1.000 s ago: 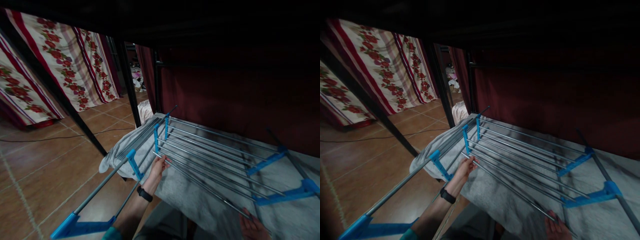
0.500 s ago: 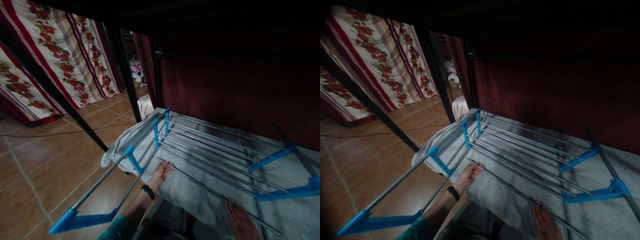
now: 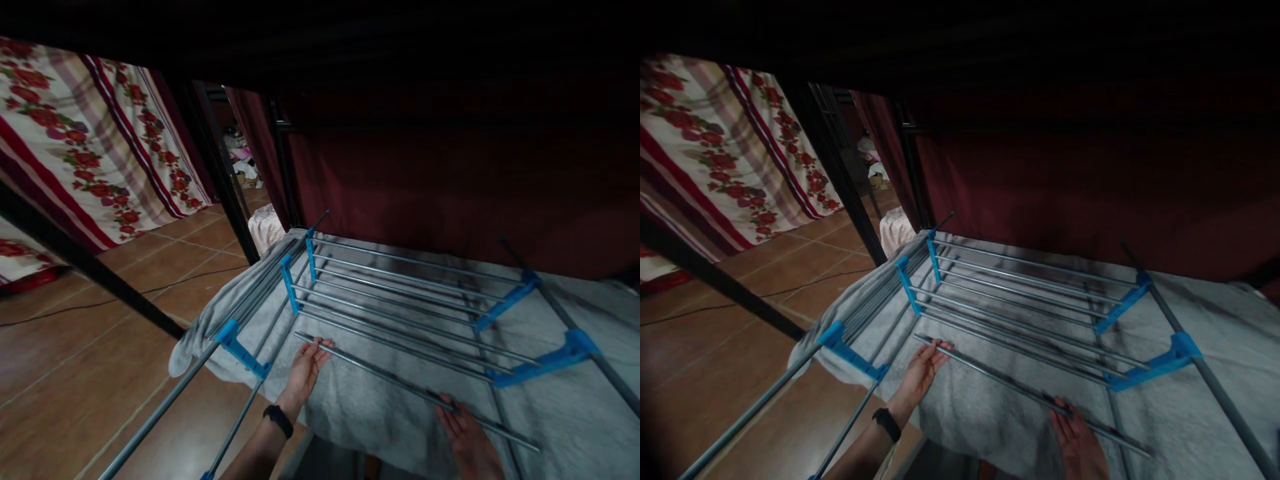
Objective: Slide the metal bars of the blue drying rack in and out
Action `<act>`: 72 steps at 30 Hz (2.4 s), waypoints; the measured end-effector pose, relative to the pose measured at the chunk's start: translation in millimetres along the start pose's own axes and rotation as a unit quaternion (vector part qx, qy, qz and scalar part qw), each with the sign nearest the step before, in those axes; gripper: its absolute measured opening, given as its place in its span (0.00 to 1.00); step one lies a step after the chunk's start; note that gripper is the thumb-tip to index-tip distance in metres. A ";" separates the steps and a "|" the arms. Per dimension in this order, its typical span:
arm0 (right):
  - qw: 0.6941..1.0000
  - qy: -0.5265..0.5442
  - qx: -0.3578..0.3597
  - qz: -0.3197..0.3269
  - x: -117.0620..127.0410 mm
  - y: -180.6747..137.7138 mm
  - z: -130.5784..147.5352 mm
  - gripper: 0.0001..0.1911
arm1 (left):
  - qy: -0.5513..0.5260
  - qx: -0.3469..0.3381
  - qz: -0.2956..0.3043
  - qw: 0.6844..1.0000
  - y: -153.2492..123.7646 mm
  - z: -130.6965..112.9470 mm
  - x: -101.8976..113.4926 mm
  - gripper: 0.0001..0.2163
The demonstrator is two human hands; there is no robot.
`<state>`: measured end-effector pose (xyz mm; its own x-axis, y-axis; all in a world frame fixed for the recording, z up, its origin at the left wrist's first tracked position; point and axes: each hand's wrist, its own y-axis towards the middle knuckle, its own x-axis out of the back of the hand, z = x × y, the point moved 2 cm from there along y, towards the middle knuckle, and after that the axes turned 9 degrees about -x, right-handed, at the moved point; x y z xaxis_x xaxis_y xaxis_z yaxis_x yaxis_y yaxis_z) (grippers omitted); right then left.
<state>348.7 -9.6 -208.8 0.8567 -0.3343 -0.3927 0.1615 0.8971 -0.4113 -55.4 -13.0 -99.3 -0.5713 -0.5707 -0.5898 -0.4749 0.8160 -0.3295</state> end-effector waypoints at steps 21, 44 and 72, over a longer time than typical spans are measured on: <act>0.989 0.139 -0.018 -0.048 -56.4 -30.7 26.0 0.13 | -0.002 0.023 -0.024 0.999 18.3 -3.2 3.1 0.07; 0.986 0.160 -0.011 -0.037 -72.0 -35.1 35.6 0.19 | 0.014 -0.015 -0.001 1.000 18.1 -4.6 1.2 0.09; 0.980 0.172 -0.073 -0.062 -62.1 -32.1 37.9 0.10 | 0.050 0.026 -0.088 0.995 10.2 -10.5 -3.3 0.14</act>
<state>308.8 -6.7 -140.0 0.6153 -0.5389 -0.5753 0.1616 0.8006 -0.5770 -65.4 -3.7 -93.0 -0.5473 -0.7087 -0.4452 -0.5391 0.7054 -0.4602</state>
